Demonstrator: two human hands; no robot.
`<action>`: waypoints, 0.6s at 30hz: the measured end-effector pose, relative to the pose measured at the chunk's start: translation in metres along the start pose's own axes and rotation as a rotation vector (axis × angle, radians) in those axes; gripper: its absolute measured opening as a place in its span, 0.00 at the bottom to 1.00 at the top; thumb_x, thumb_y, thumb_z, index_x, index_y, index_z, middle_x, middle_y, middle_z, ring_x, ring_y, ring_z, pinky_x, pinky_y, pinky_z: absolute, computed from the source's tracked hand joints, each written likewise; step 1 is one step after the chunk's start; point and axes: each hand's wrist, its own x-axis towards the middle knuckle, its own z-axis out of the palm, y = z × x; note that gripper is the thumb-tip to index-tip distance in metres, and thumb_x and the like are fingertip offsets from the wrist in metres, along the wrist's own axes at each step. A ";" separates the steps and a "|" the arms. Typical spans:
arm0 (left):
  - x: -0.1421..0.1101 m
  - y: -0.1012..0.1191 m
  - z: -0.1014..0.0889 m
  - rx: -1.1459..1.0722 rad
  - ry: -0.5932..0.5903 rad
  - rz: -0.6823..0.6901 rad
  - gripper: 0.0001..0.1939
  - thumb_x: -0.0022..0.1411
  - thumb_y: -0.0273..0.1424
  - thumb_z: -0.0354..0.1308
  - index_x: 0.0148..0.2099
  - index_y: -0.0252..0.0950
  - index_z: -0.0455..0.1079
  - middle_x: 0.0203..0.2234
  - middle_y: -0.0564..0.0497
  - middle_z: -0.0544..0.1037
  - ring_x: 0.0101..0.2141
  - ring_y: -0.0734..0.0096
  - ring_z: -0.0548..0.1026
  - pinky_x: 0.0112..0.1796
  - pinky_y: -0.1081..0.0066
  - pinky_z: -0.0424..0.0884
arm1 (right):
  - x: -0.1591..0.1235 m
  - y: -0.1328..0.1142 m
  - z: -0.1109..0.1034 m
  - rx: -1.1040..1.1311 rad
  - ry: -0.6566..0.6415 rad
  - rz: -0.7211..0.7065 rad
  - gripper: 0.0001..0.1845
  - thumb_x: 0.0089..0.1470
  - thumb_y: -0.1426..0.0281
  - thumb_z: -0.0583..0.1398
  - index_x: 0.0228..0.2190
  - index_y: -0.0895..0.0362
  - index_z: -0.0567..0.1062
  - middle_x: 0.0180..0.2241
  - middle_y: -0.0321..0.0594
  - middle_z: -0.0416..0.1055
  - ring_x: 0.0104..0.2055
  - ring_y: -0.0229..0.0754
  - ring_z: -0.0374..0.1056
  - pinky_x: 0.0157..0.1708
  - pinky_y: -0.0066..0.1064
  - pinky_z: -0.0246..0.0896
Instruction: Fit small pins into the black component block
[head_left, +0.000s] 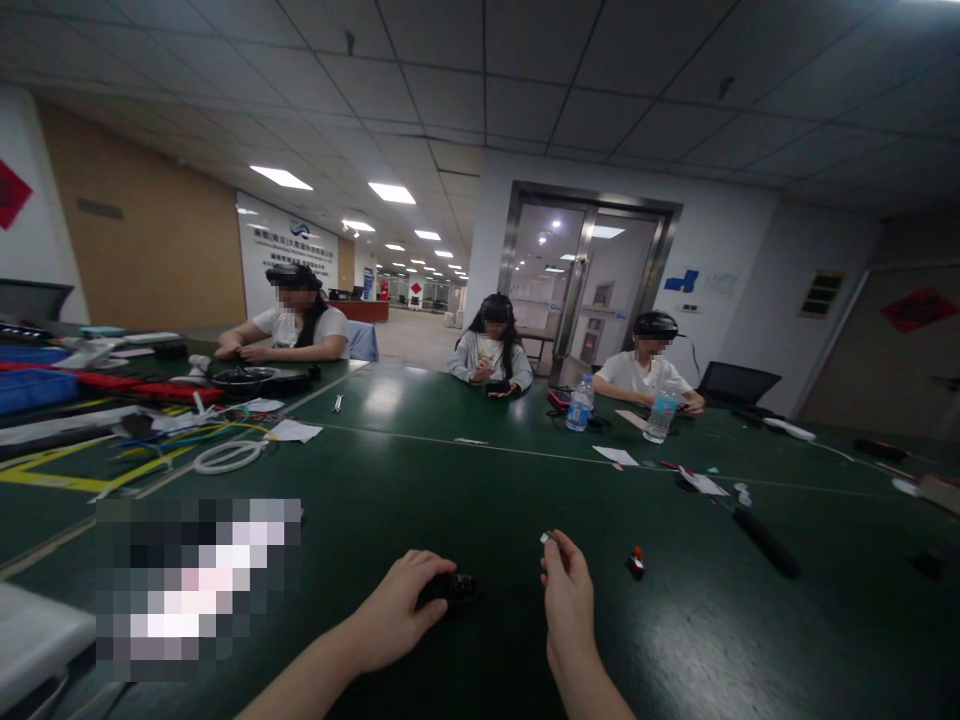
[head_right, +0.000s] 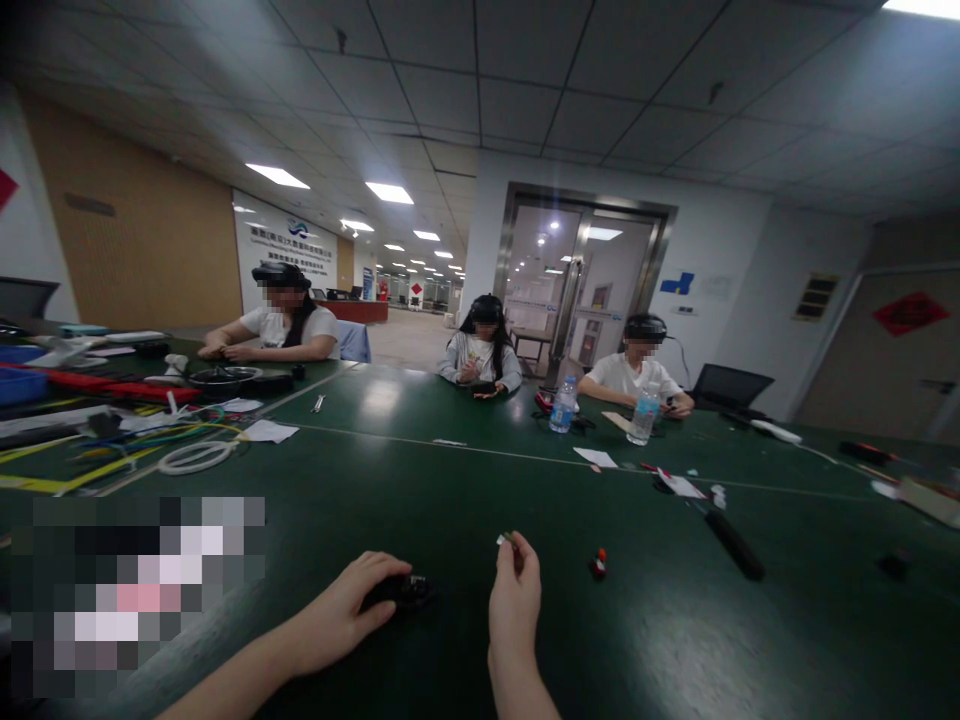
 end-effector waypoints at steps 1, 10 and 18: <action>0.000 -0.001 0.000 -0.004 -0.002 0.000 0.19 0.57 0.34 0.52 0.52 0.42 0.62 0.48 0.50 0.67 0.49 0.62 0.63 0.51 0.62 0.57 | 0.000 -0.002 0.000 0.026 0.020 0.043 0.29 0.48 0.52 0.52 0.49 0.53 0.64 0.42 0.42 0.70 0.42 0.47 0.66 0.35 0.35 0.62; 0.004 -0.013 0.006 0.002 0.020 0.043 0.19 0.57 0.33 0.52 0.52 0.42 0.62 0.48 0.50 0.67 0.48 0.63 0.62 0.51 0.64 0.56 | -0.003 -0.011 0.004 0.156 0.107 0.145 0.25 0.44 0.54 0.57 0.43 0.53 0.69 0.39 0.39 0.71 0.41 0.46 0.66 0.34 0.33 0.61; 0.002 -0.009 0.003 -0.007 0.006 0.021 0.20 0.58 0.34 0.52 0.53 0.42 0.62 0.49 0.50 0.66 0.49 0.64 0.62 0.51 0.64 0.57 | -0.003 -0.014 0.003 0.147 0.091 0.181 0.25 0.44 0.54 0.57 0.43 0.52 0.68 0.41 0.40 0.70 0.42 0.47 0.66 0.35 0.33 0.62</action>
